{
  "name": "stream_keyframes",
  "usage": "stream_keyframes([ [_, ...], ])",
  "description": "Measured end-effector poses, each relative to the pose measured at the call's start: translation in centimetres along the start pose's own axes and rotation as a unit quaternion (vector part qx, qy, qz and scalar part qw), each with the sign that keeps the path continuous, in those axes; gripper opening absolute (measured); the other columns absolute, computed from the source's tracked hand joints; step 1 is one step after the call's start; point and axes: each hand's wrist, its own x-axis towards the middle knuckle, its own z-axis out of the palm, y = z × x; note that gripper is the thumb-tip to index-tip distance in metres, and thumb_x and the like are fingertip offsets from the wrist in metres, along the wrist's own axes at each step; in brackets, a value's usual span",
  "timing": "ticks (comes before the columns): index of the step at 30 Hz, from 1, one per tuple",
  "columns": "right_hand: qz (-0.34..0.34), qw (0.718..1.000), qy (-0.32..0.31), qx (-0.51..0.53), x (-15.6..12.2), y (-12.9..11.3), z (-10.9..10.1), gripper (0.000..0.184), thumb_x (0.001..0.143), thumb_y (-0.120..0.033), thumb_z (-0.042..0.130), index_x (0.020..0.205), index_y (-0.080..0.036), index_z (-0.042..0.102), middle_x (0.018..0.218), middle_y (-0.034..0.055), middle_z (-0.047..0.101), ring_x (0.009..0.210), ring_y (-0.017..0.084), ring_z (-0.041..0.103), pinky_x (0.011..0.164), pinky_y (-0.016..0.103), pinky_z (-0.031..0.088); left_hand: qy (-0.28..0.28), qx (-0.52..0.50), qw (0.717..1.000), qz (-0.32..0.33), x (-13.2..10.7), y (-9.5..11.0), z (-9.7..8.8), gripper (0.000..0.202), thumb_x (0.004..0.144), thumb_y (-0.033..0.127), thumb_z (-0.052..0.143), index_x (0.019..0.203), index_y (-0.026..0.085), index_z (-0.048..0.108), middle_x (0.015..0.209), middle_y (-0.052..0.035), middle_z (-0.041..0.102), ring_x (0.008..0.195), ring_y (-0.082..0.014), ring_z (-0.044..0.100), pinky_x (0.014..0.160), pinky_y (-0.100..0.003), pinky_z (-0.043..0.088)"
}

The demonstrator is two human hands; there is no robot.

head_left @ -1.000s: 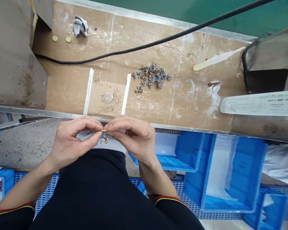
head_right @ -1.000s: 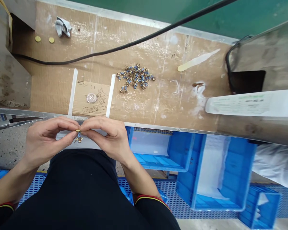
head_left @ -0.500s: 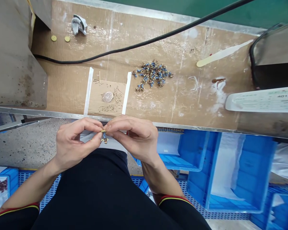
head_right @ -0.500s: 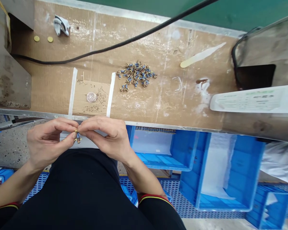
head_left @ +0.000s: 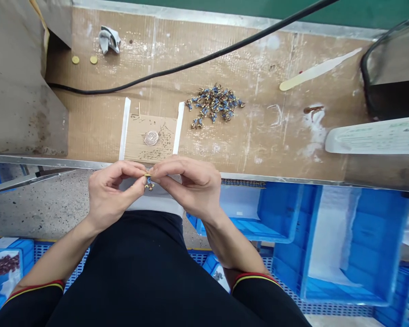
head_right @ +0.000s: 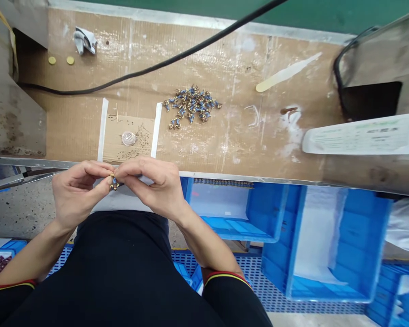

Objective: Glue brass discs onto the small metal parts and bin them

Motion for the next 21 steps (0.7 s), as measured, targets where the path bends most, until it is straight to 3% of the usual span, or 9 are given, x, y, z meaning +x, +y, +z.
stream_keyframes([
  [5, 0.05, 0.997, -0.004, 0.065, -0.3, 0.9, -0.4, 0.007, 0.103, -0.029, 0.094, 0.11, -0.03, 0.092, 0.106, 0.0011, 0.092, 0.099, 0.02, 0.088, 0.092, 0.035, 0.074, -0.018, -0.02, 0.999, -0.025, 0.1, 0.4, -0.3, 0.012, 0.099, 0.013, 0.093, 0.098, 0.025, 0.09, 0.105, -0.0021, 0.091, 0.101, -0.0176, 0.089, 0.091, -0.028, 0.074],
  [15, 0.047, 0.991, 0.01, 0.125, -1.2, 0.9, -0.1, 0.012, 0.101, -0.024, 0.096, 0.11, -0.031, 0.093, 0.108, 0.0007, 0.093, 0.099, 0.019, 0.089, 0.094, 0.034, 0.076, -0.029, 0.115, 0.989, 0.083, -1.4, 1.4, -0.9, 0.027, 0.101, 0.011, 0.094, 0.114, 0.034, 0.091, 0.114, 0.0021, 0.092, 0.104, -0.0213, 0.09, 0.095, -0.04, 0.073],
  [21, 0.049, 0.989, 0.01, 0.143, -1.2, 0.8, 0.0, 0.013, 0.101, -0.022, 0.095, 0.11, -0.031, 0.093, 0.107, 0.0008, 0.093, 0.099, 0.019, 0.089, 0.093, 0.033, 0.076, -0.03, 0.147, 0.981, 0.126, -1.7, 1.5, -0.9, 0.028, 0.1, 0.008, 0.093, 0.116, 0.031, 0.089, 0.115, 0.0012, 0.093, 0.1, -0.0191, 0.09, 0.091, -0.034, 0.074],
])
